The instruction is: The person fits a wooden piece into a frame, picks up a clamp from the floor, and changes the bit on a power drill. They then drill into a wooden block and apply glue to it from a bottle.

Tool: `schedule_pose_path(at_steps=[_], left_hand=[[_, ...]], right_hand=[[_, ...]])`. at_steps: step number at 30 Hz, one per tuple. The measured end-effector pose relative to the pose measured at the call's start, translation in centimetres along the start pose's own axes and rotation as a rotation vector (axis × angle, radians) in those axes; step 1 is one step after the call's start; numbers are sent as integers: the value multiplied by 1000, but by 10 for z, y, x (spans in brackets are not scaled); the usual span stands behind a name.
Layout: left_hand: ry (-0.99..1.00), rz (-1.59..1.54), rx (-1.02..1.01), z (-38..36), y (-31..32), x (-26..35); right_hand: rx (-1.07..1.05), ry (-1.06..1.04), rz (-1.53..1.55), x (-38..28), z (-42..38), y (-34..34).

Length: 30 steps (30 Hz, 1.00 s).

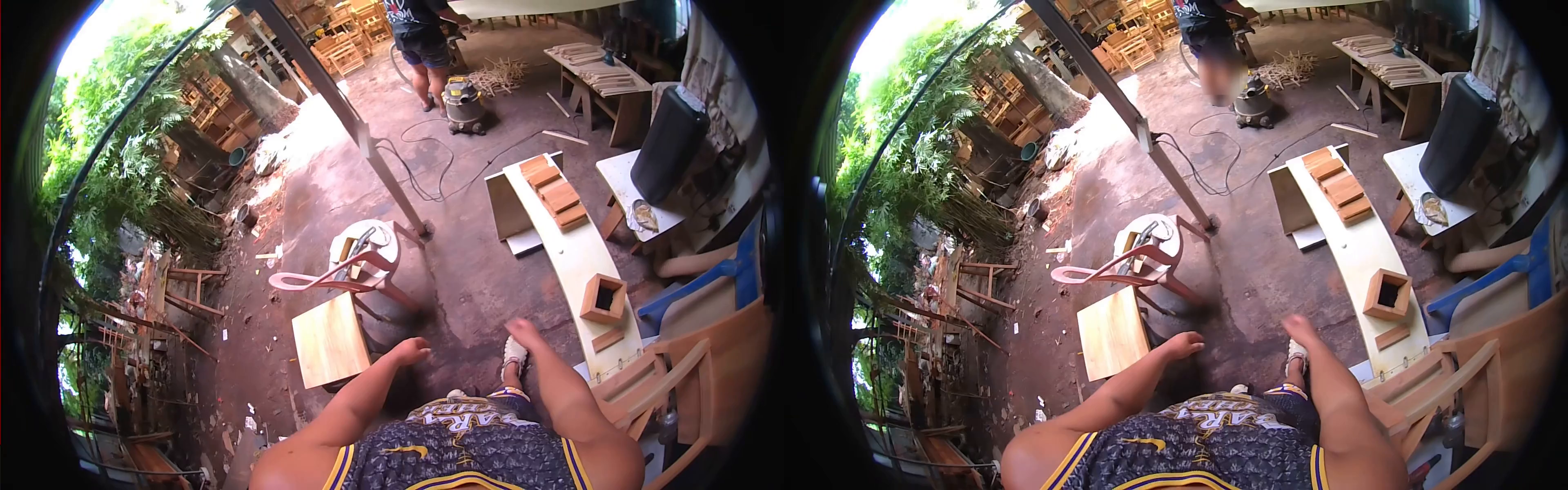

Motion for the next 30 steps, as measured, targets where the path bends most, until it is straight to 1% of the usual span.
schedule_pose_path(at_steps=[1, 2, 3, 4, 5, 6, 7, 8, 9, 11, 12, 14, 15, 17, 18, 19, 21, 22, 24, 25, 27, 29, 30], left_hand=[[5, -1, -3, 23, 11, 17], [19, 195, -114, 49, 27, 32], [56, 385, -223, 74, 43, 47], [96, 520, -322, 85, 58, 72], [132, 577, -391, 85, 68, 108], [161, 603, -447, 78, 79, 148], [184, 617, -482, 83, 92, 176], [205, 634, -508, 84, 102, 203], [232, 651, -532, 87, 113, 228], [288, 678, -576, 95, 128, 272], [312, 685, -590, 99, 132, 289], [359, 690, -610, 106, 135, 319], [378, 689, -617, 111, 135, 331], [416, 686, -623, 123, 129, 350], [432, 684, -629, 130, 124, 357], [453, 689, -633, 138, 117, 363], [473, 685, -632, 151, 100, 372], [487, 686, -629, 159, 89, 376], [504, 676, -624, 170, 69, 374], [512, 669, -619, 178, 57, 372], [523, 650, -602, 191, 32, 359], [519, 623, -577, 207, 2, 338], [506, 595, -553, 218, -13, 318]], right_hand=[[-111, -111, -27, -59, 29, 10], [-231, -328, 34, -150, 31, 13], [-477, -425, 243, -214, 41, 29], [-670, -554, 256, -310, 10, 24], [-849, -709, 220, -367, -4, 38], [-997, -1084, 246, -438, -42, 34], [-1015, -1266, 118, -479, -68, 31], [-1248, -1355, 235, -516, -100, 31], [-1443, -1386, 277, -539, -124, 35], [-1709, -1250, 432, -564, -156, 24], [-1715, -1238, 437, -563, -150, 21], [-1710, -1318, 337, -558, -137, 18], [-1723, -1304, 340, -554, -125, 12], [-1685, -1173, 139, -536, -85, 0], [-1723, -1104, 102, -531, -70, 1], [-1658, -1159, 131, -531, -61, 4], [-1636, -1170, 384, -542, -54, 7], [-1643, -1172, 370, -548, -48, 7], [-1644, -1030, 416, -555, -34, 15], [-1648, -1029, 411, -556, -18, 16], [-1471, -1134, 39, -543, 36, 15], [-1273, -1283, -188, -516, 102, -1], [-1102, -1180, -241, -482, 141, -11]])
Point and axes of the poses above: each hand's wrist, its own z-axis towards the middle knuckle, its own y-axis out of the palm, x = y × z, the point moved 4 cm from there along z, towards the middle knuckle, and after that the axes turned 7 degrees about -y, right-handed, at the moved point
